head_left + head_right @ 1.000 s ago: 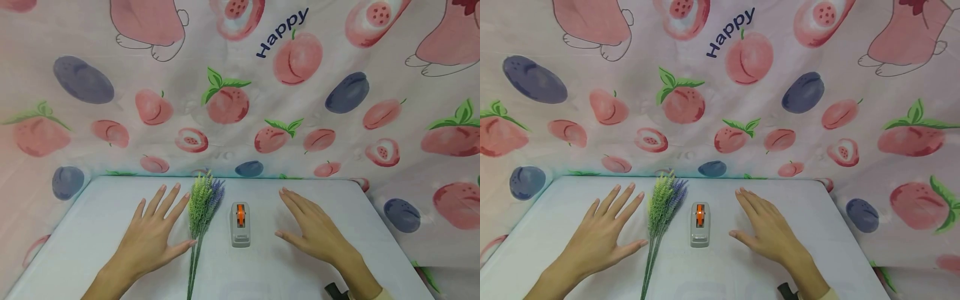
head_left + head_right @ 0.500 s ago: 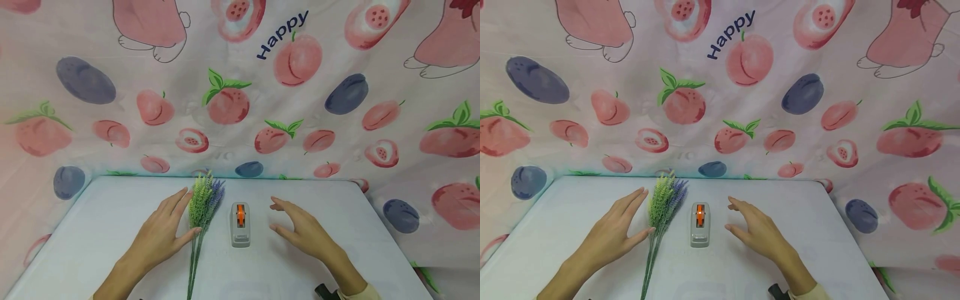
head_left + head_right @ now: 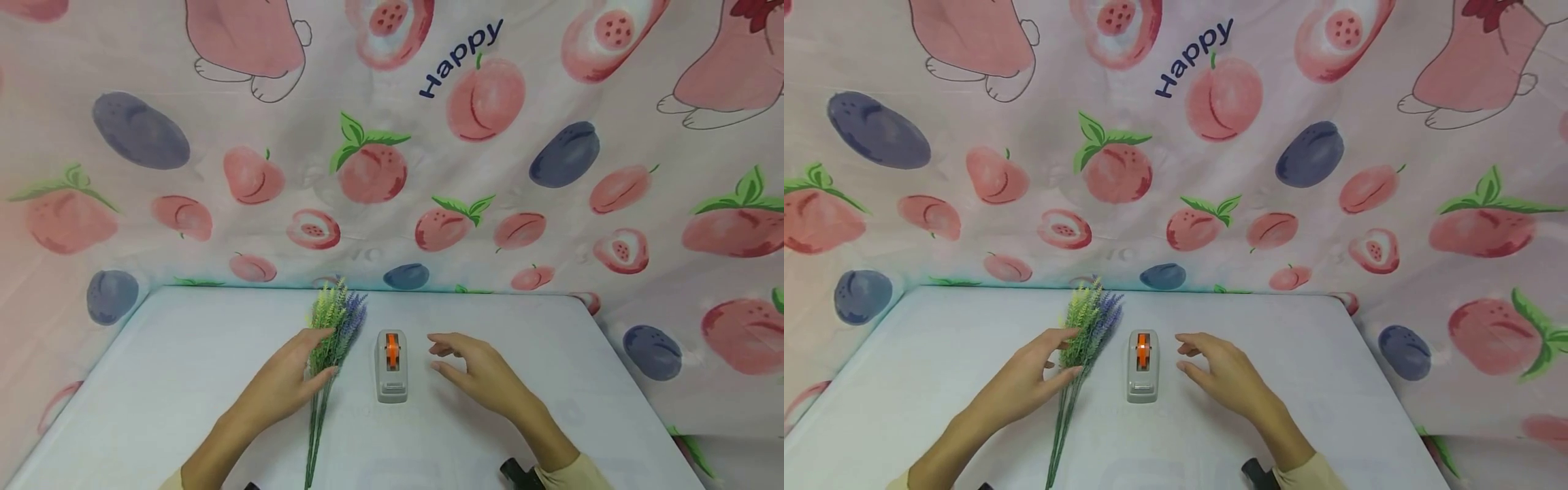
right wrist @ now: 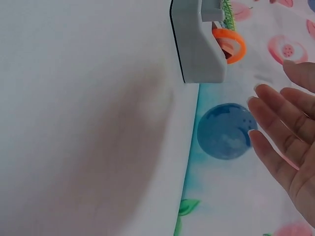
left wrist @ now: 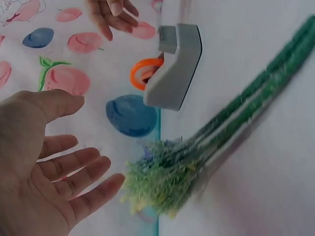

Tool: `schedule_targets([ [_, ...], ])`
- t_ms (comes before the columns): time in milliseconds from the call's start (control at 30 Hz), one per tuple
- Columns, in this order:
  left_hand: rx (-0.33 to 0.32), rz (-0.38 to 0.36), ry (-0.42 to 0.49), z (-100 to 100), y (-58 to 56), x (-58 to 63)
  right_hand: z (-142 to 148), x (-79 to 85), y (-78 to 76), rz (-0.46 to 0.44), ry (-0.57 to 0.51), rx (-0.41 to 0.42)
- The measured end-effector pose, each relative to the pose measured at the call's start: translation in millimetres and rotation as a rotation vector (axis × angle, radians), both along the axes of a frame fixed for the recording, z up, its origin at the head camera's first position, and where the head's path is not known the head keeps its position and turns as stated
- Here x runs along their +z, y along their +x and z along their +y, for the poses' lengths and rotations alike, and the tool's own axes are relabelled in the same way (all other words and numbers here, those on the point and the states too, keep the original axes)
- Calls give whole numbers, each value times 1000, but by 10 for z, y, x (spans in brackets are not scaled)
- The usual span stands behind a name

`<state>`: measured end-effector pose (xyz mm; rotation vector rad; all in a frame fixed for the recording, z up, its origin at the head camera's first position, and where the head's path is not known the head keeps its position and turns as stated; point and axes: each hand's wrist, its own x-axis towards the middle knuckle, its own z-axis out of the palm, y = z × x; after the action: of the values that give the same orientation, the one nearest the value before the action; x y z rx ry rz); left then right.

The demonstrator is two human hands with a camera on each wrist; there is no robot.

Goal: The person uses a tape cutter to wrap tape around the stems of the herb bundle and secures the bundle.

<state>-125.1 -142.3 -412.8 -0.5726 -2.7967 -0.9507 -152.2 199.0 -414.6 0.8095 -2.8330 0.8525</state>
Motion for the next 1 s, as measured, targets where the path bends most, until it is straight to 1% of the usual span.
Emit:
schedule_targets([
  [133, -40, -133, 168, 126, -59, -23, -69, -13, -36, -18, -31, 11],
  [233, -31, -210, 255, 219, -101, -47, -125, -32, -70, -37, -58, 20],
  [367, -2, -244, 312, 336, -158, -105, -185, -62, -123, -69, -92, 22],
  [533, -17, -264, 401, 466, -223, -204, -253, -108, -193, -101, -116, 35],
  [633, -20, -285, 426, 536, -255, -254, -290, -140, -232, -110, -121, 53],
  [767, -31, -305, 421, 616, -286, -291, -354, -166, -273, -107, -115, 64],
  [900, -52, -305, 421, 675, -314, -325, -422, -192, -313, -98, -97, 73],
  [1000, -59, -279, 403, 710, -338, -357, -466, -233, -349, -73, -73, 85],
])
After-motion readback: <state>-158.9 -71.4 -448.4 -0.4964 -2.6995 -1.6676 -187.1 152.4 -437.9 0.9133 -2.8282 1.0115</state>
